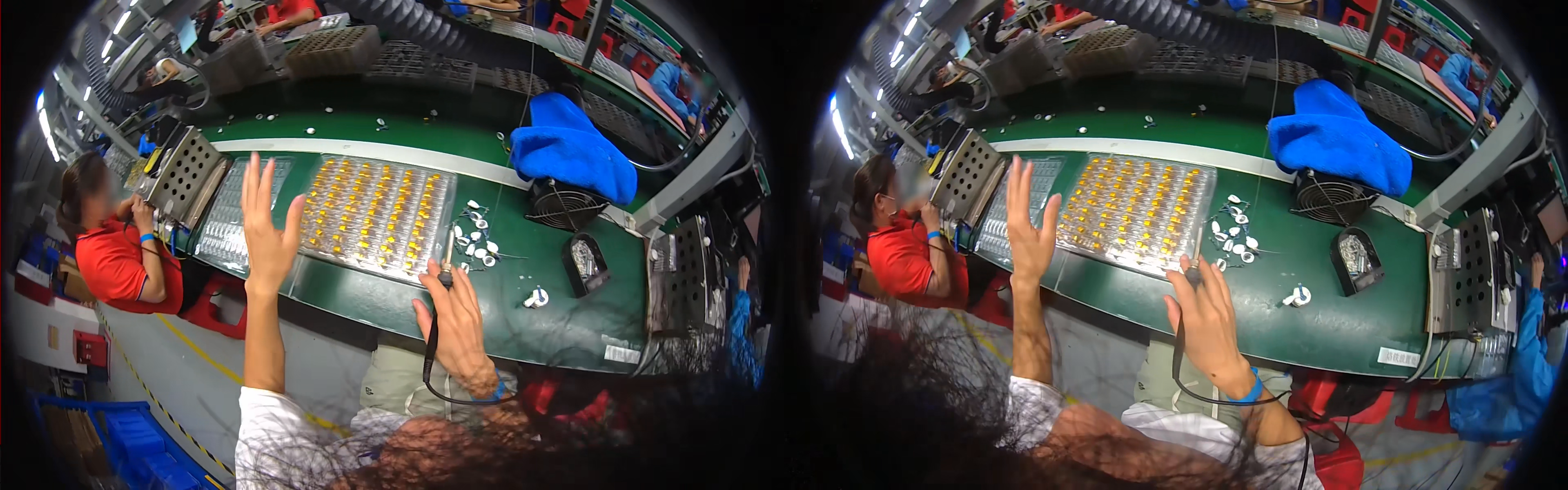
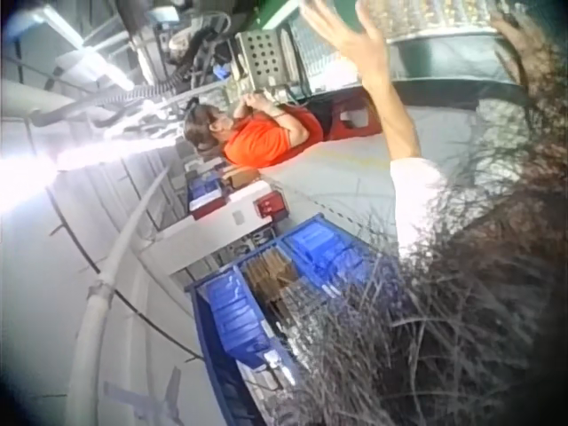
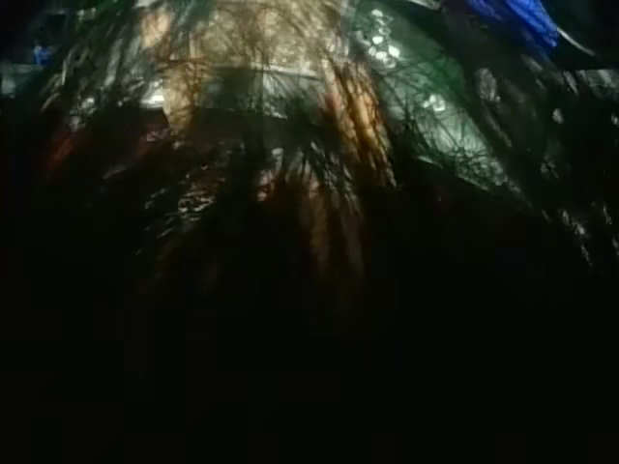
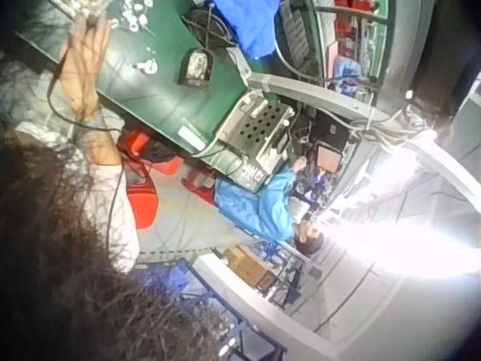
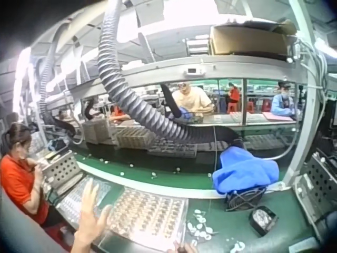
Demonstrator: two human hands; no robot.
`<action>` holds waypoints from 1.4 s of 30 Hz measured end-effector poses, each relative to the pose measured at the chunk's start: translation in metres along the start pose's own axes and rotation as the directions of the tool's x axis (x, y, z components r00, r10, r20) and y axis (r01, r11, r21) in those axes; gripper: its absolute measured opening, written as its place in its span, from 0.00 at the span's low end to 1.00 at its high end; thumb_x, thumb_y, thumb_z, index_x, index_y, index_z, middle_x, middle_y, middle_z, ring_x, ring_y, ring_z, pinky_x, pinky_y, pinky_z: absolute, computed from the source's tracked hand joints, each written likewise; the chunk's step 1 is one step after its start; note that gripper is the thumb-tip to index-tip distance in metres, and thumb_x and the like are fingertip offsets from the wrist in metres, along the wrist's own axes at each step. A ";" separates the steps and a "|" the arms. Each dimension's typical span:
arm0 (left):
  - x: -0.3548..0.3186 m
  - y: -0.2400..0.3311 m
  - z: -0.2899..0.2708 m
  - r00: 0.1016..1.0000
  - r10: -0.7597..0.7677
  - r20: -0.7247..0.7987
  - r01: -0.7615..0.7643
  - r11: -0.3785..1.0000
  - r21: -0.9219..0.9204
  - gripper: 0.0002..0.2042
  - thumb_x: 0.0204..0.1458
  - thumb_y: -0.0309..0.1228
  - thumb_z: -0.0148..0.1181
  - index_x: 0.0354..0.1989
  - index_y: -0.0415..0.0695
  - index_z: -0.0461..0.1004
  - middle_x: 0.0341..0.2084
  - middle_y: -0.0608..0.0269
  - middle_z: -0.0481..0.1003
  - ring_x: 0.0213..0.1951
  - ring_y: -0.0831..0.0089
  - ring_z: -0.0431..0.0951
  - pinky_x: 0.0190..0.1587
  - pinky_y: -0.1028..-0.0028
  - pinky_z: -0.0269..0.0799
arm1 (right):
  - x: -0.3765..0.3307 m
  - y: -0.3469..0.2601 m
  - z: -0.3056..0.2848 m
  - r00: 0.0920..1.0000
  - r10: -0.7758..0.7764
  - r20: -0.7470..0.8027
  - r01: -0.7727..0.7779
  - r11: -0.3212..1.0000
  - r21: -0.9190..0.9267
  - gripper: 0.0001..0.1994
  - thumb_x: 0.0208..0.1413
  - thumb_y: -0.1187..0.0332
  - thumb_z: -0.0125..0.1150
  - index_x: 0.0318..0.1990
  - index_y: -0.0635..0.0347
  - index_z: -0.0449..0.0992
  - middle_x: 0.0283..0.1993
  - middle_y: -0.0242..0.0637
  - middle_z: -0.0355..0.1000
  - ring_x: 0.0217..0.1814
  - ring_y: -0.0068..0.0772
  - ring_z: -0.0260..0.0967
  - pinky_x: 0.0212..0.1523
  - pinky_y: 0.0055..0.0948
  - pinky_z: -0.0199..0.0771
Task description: Soldering electronic components onto a circuit board at a factory workstation.
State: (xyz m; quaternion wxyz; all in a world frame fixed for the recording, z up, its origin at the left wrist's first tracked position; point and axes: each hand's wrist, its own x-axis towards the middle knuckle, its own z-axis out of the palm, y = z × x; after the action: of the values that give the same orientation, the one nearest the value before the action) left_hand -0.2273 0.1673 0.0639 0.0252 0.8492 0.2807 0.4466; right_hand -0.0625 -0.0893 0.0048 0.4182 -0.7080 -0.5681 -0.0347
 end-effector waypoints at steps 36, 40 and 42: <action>-0.028 -0.073 0.068 0.867 -0.427 0.255 0.490 0.823 -0.287 0.24 0.58 0.33 0.72 0.57 0.32 0.72 0.46 0.51 0.80 0.49 0.70 0.79 0.53 0.69 0.76 | 0.005 0.014 0.005 0.995 -0.003 -0.098 0.018 0.988 0.152 0.25 0.54 0.85 0.55 0.62 0.66 0.70 0.57 0.62 0.73 0.62 0.71 0.68 0.71 0.56 0.66; -0.024 -0.065 0.065 0.831 -0.467 0.303 0.553 0.753 -0.357 0.23 0.58 0.30 0.71 0.57 0.34 0.71 0.52 0.51 0.77 0.53 0.68 0.78 0.56 0.67 0.74 | 0.008 0.017 0.001 0.998 0.009 -0.057 0.001 0.984 0.180 0.27 0.52 0.87 0.52 0.62 0.67 0.70 0.56 0.62 0.74 0.61 0.73 0.69 0.70 0.55 0.67; -0.025 -0.071 0.065 0.850 -0.448 0.278 0.524 0.779 -0.345 0.23 0.58 0.30 0.71 0.57 0.34 0.71 0.52 0.51 0.77 0.53 0.68 0.77 0.56 0.68 0.74 | 0.011 0.016 0.003 0.995 -0.032 -0.090 0.048 0.983 0.177 0.27 0.51 0.87 0.52 0.62 0.67 0.70 0.55 0.61 0.74 0.60 0.73 0.69 0.70 0.55 0.68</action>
State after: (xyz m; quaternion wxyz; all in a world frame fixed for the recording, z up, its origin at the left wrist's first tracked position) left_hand -0.2204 0.2283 -0.0141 0.3418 0.7598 0.3877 0.3945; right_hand -0.0469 -0.0790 0.0002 0.5036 -0.6537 -0.5643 -0.0225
